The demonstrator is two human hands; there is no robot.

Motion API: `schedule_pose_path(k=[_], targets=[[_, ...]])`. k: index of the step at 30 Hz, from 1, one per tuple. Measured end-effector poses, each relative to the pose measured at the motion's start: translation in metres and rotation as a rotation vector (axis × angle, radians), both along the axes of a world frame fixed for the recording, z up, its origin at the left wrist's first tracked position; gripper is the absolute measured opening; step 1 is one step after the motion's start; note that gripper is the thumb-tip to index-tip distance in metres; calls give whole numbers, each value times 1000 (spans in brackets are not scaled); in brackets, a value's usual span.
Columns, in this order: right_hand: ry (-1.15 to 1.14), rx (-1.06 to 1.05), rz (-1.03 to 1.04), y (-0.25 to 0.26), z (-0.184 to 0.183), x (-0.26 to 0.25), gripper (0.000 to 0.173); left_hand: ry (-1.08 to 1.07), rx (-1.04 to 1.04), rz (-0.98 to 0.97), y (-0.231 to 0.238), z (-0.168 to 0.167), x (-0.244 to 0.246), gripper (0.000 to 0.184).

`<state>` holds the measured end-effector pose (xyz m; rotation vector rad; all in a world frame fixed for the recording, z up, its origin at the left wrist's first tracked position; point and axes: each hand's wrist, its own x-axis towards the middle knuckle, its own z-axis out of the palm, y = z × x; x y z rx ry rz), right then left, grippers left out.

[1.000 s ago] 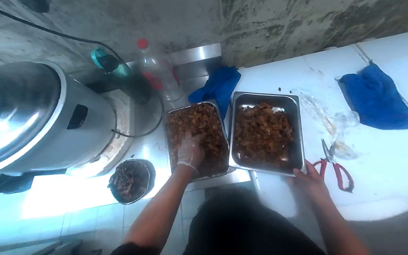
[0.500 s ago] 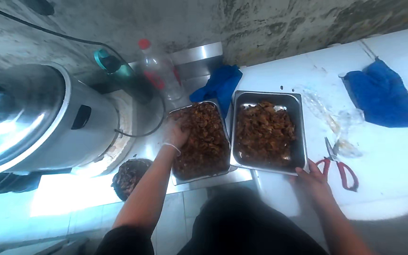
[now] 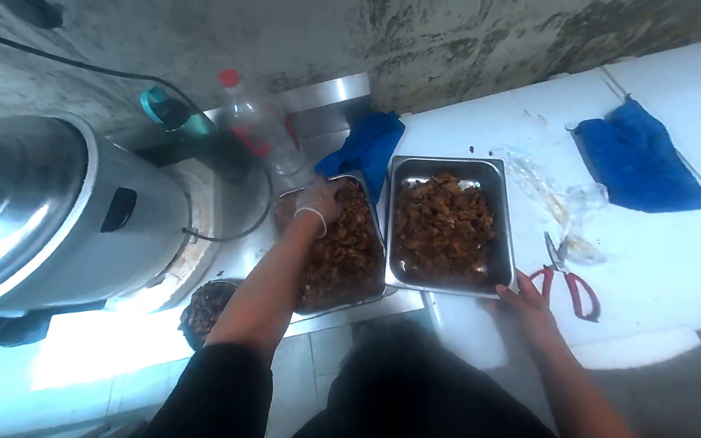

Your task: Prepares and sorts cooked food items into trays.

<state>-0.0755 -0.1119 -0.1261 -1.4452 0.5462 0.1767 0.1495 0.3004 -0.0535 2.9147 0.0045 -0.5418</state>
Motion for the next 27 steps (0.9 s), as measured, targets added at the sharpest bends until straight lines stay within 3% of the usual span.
schedule_pose_path(k=[4, 8, 13, 17, 19, 24, 27], targets=[[10, 13, -21, 4, 3, -1, 50, -66, 28, 13, -2, -5, -11, 34], [27, 15, 5, 0, 2, 0, 52, -259, -146, 36, -1, 35, -41, 26], [32, 39, 34, -7, 0, 0, 53, -561, -433, -39, -75, 70, -83, 21], [25, 16, 71, -7, -2, 1, 54, -216, -497, -141, -147, 51, -91, 48], [20, 9, 81, -9, 1, 4, 53, -175, -519, -160, -155, 52, -102, 43], [42, -99, 70, -11, 7, 2, 48, -230, -267, 104, -73, 28, -105, 33], [-107, -556, 14, -28, 5, -8, 43, -334, -146, 280, -15, 14, -106, 40]])
